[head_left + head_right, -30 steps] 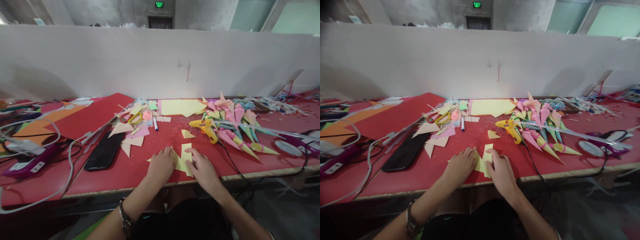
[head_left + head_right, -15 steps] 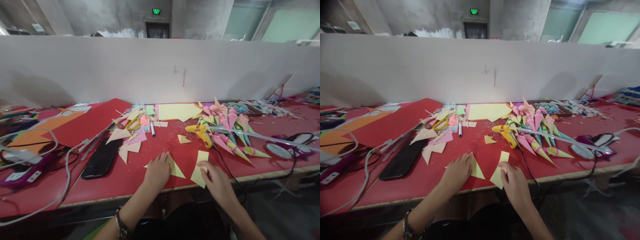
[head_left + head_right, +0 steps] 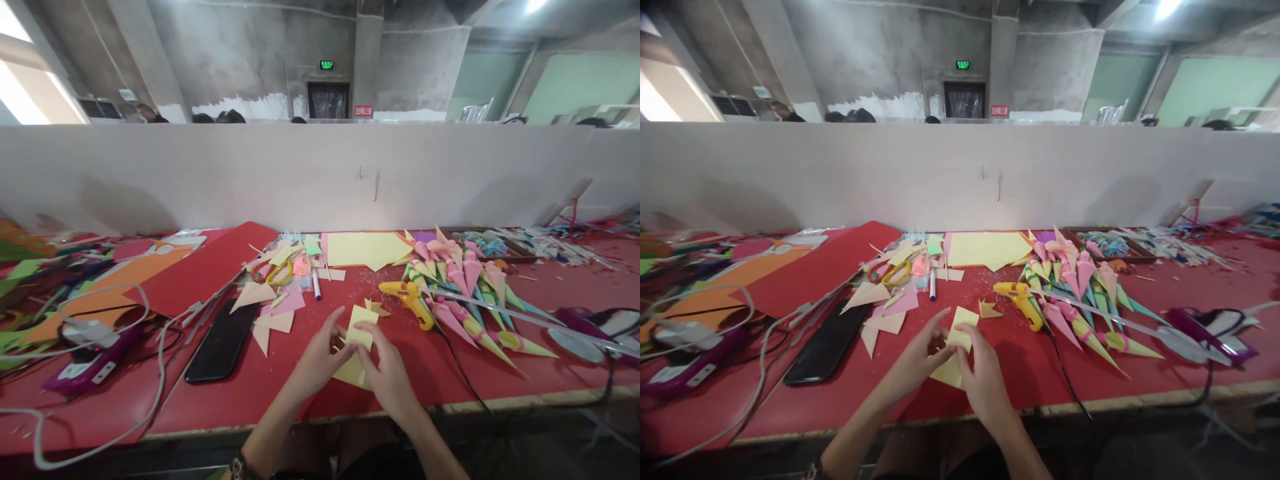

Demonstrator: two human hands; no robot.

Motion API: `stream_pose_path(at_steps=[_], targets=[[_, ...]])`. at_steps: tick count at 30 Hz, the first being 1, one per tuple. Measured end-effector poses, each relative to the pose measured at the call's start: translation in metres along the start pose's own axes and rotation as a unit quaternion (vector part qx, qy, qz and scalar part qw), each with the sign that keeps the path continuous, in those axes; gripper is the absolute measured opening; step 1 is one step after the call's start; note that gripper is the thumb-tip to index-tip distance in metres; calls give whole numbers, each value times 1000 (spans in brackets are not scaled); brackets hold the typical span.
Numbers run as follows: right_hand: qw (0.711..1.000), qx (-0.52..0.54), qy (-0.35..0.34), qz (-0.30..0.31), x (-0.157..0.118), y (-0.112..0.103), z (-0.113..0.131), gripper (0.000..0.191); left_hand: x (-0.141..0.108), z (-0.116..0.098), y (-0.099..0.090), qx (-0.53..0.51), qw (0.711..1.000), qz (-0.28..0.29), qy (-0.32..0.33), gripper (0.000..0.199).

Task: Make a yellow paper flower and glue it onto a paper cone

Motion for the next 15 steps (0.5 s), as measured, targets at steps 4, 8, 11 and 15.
stream_pose_path(at_steps=[4, 8, 11, 15], targets=[[998, -56, -21, 0, -2, 10, -6, 56, 13, 9, -39, 1, 996, -85, -16, 56], [982, -185, 20, 27, -15, 19, -29, 75, 43, 21, -114, 27, 976, -213, -23, 57], [974, -223, 23, 35, -22, 22, -35, 75, 67, 36, -172, 95, 945, -304, -68, 55], [974, -213, 12, 70, -22, 28, -30, 72, 92, 45, -209, 185, 912, -353, -99, 58]])
Point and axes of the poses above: each hand's wrist, its own x-axis towards the middle knuckle, its own y-axis out of the palm, z = x × y, the point moved 8 cm from there along x, towards the middle knuckle, and after that the axes turned 1 degree about -x, right-handed, at the moved point
